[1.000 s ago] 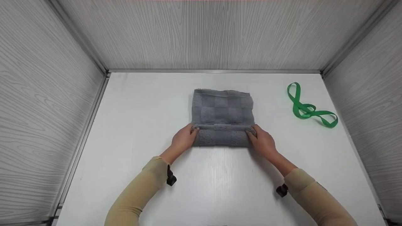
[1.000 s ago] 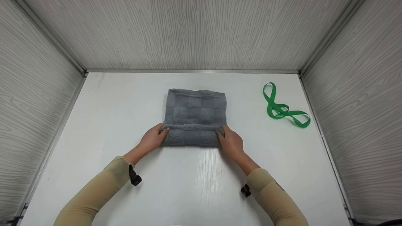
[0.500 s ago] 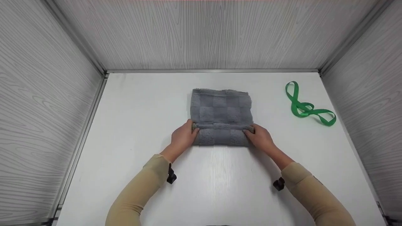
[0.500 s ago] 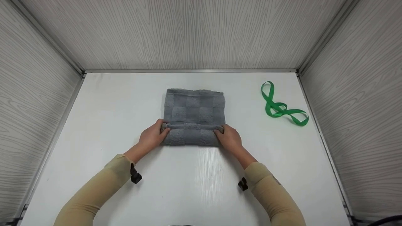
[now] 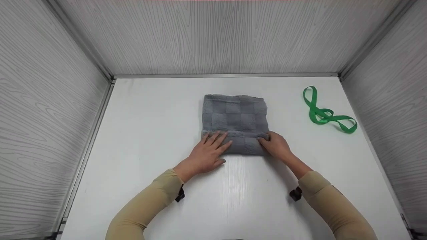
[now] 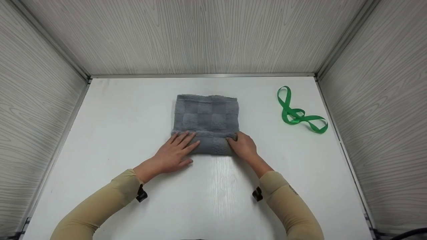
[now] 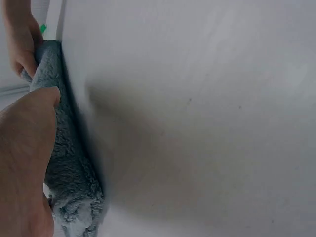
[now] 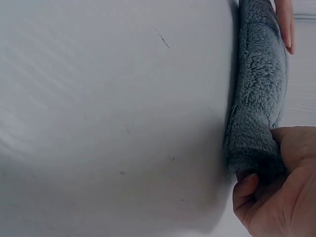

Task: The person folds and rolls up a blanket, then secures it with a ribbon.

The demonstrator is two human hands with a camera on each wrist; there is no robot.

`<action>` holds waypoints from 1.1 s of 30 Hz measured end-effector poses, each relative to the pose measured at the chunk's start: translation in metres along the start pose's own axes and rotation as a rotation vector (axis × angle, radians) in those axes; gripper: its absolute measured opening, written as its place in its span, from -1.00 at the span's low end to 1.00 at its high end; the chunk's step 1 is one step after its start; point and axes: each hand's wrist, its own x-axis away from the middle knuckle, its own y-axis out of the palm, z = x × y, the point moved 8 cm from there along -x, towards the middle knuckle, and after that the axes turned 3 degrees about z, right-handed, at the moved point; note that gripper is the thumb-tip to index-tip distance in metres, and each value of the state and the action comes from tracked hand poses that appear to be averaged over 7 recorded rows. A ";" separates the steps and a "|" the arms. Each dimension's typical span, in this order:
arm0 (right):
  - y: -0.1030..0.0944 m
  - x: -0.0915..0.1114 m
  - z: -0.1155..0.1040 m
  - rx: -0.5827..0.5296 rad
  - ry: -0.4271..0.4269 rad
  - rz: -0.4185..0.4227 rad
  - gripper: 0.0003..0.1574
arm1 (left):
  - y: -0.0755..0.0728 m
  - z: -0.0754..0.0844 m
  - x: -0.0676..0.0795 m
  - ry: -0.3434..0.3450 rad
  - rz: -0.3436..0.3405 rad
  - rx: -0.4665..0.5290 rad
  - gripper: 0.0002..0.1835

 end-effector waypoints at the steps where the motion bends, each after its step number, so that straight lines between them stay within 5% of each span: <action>1: 0.000 0.000 0.000 -0.003 -0.004 0.002 -0.60 | 0.005 -0.001 0.000 -0.015 -0.027 0.002 -0.21; 9: -0.017 0.008 -0.006 -0.007 -0.086 0.104 -0.56 | 0.020 -0.007 -0.005 -0.036 -0.075 0.037 -0.21; 15: -0.025 0.032 -0.050 0.280 -0.519 0.299 -0.44 | 0.024 -0.007 -0.006 -0.037 -0.090 0.026 -0.20; 18: -0.002 0.048 -0.067 0.448 -0.733 0.207 -0.31 | 0.022 -0.007 -0.005 -0.037 -0.090 0.010 -0.21; 20: 0.016 0.054 -0.070 0.540 -0.796 0.126 -0.23 | 0.020 -0.006 -0.004 -0.033 -0.074 0.006 -0.23; 25: 0.037 0.053 -0.055 0.652 -0.739 0.055 -0.19 | 0.013 -0.005 -0.002 -0.020 -0.023 0.018 -0.35; 33: 0.026 0.035 -0.043 0.572 -0.702 0.116 -0.28 | 0.002 -0.023 -0.010 -0.076 0.083 0.114 -0.32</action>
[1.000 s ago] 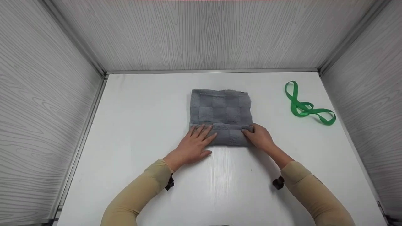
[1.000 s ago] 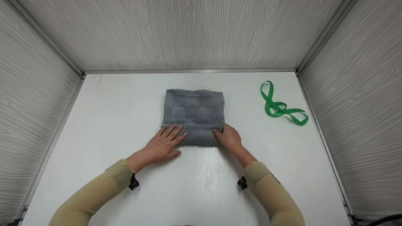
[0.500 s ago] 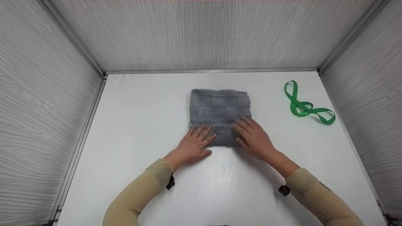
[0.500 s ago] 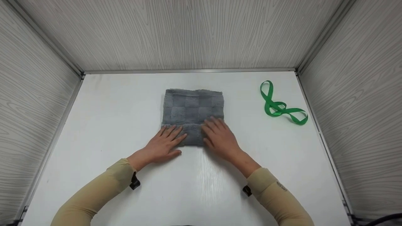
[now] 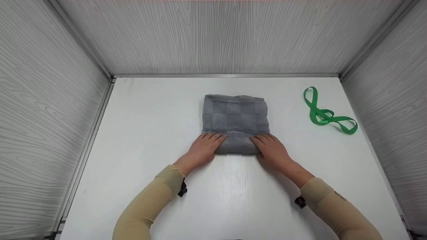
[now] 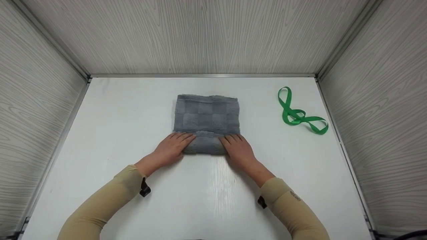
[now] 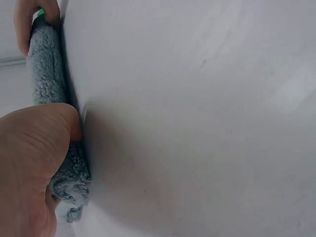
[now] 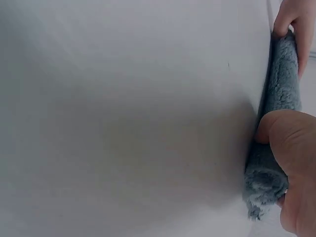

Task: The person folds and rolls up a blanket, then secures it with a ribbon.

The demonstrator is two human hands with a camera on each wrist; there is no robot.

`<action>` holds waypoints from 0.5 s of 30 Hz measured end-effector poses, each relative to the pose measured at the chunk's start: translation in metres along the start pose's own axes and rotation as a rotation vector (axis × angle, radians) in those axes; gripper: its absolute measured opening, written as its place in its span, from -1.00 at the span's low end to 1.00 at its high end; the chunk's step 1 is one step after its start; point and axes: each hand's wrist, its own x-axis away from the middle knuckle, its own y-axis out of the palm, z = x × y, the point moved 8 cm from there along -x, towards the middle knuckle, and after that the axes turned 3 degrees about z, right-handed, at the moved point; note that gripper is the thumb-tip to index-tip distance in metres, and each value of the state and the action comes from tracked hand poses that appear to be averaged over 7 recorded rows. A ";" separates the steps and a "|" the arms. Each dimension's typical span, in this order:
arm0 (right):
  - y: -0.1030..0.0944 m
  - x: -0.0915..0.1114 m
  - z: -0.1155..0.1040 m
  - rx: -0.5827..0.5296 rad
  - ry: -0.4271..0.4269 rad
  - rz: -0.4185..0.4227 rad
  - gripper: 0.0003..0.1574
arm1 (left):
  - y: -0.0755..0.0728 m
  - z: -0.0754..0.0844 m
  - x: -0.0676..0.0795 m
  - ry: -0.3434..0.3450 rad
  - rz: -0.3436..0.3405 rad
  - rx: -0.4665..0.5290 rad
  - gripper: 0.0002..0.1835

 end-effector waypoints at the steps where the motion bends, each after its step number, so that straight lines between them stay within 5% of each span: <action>1: -0.001 -0.001 0.004 -0.021 0.018 0.004 -0.28 | -0.001 -0.002 -0.002 -0.016 0.010 0.014 -0.31; 9: -0.007 -0.003 0.031 -0.257 0.164 -0.029 -0.42 | -0.011 -0.022 -0.004 -0.119 0.046 0.254 -0.39; 15: -0.007 0.006 0.057 -0.518 0.407 -0.078 -0.59 | -0.009 -0.045 0.003 -0.330 -0.006 0.594 -0.58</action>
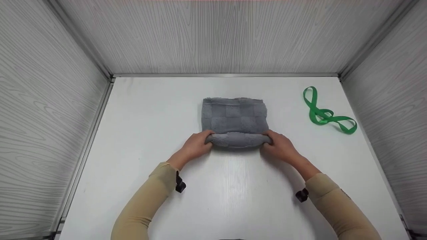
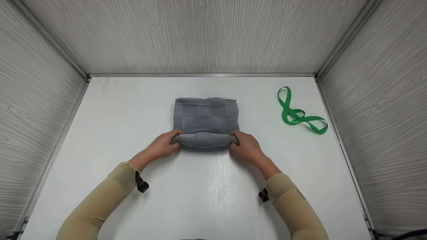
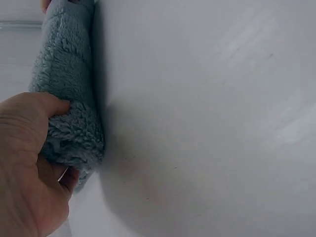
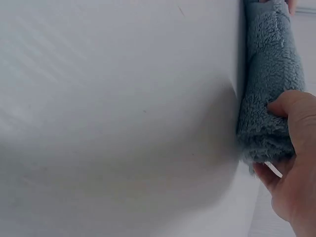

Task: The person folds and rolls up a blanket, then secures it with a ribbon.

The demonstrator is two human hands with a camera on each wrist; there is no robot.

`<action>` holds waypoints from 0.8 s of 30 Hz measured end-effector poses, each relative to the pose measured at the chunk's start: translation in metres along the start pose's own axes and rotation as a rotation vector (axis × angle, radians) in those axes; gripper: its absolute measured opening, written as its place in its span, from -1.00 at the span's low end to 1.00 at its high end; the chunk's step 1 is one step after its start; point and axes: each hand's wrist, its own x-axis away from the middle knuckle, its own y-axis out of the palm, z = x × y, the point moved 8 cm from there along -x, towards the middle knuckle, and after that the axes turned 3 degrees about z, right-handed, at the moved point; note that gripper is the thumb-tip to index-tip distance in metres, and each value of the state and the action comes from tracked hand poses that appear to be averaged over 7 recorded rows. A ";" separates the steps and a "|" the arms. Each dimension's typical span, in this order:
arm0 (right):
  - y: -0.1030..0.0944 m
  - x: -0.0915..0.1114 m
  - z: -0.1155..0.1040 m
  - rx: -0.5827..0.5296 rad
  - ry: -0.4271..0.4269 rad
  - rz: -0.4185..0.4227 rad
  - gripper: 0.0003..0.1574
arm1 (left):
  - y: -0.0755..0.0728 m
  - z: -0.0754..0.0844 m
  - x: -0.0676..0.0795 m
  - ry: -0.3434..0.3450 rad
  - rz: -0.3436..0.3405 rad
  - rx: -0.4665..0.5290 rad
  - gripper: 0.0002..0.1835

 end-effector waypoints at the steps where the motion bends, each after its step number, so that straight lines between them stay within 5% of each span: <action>1: -0.001 0.000 0.004 -0.042 0.037 -0.006 -0.60 | -0.001 -0.003 0.000 -0.035 -0.006 0.051 -0.59; 7: -0.005 -0.004 0.013 -0.255 0.145 0.008 -0.56 | -0.002 -0.014 0.000 -0.174 0.012 0.277 -0.58; 11: -0.005 -0.008 0.013 -0.311 0.167 0.025 -0.51 | -0.002 -0.017 -0.002 -0.227 0.038 0.339 -0.55; 24: -0.002 -0.023 0.016 -0.283 0.249 0.055 -0.49 | 0.000 -0.019 -0.012 -0.338 0.100 0.207 -0.51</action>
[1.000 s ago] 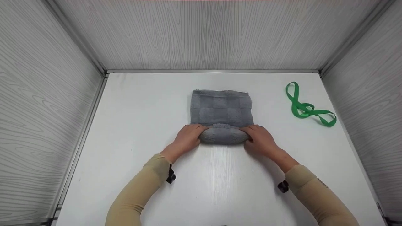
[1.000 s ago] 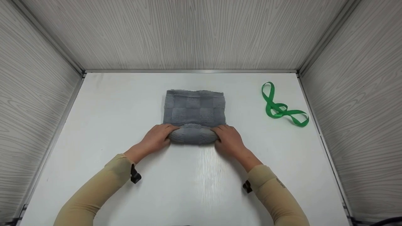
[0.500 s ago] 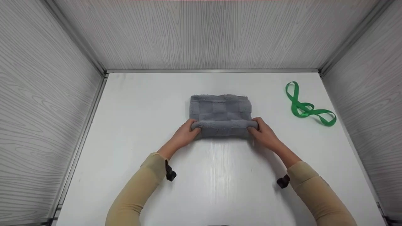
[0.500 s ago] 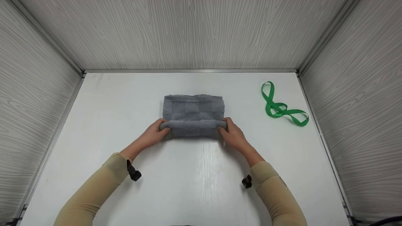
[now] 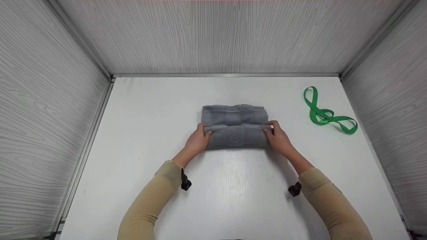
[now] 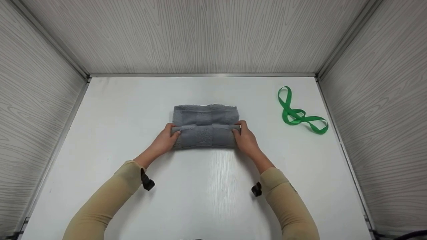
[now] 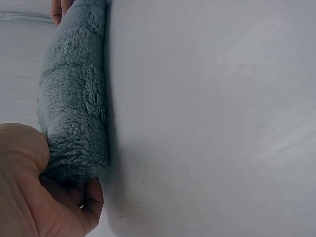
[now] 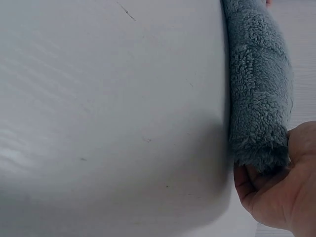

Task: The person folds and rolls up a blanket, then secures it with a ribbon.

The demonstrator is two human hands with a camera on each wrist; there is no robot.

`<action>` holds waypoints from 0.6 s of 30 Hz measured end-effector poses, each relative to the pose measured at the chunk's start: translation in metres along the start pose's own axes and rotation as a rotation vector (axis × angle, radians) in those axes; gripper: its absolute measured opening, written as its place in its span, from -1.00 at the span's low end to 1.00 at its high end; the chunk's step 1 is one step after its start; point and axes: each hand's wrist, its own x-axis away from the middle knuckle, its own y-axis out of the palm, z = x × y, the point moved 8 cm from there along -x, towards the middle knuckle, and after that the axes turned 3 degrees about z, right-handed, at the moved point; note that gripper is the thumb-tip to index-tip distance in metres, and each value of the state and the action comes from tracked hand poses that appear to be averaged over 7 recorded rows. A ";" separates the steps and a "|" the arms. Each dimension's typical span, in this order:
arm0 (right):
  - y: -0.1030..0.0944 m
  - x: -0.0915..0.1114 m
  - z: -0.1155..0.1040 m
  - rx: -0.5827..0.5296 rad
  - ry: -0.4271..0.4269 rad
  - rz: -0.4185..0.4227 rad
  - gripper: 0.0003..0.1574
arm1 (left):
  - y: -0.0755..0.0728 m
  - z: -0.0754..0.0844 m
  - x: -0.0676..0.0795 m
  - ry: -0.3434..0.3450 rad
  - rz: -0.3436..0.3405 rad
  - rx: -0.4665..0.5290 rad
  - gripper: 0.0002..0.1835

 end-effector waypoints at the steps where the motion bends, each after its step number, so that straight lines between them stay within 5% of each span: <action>1: 0.000 -0.001 0.001 0.012 0.004 0.004 -0.50 | 0.000 0.000 0.000 -0.003 0.007 -0.016 -0.52; 6: 0.001 -0.005 0.000 0.053 0.017 0.023 -0.52 | -0.004 0.005 -0.001 0.015 0.079 -0.109 -0.55; 9: 0.002 -0.007 -0.002 0.068 0.018 0.025 -0.53 | -0.007 0.015 0.001 0.114 0.153 -0.217 -0.57; 14: 0.003 -0.009 -0.001 0.099 0.034 0.019 -0.50 | -0.003 0.054 0.020 0.541 0.242 -0.533 -0.53; 16: 0.003 -0.009 -0.002 0.107 0.033 0.017 -0.49 | 0.008 0.065 0.033 0.703 0.205 -0.672 -0.46; 18: 0.003 -0.009 -0.003 0.108 0.028 0.018 -0.50 | 0.020 0.067 0.040 0.779 0.125 -0.776 -0.42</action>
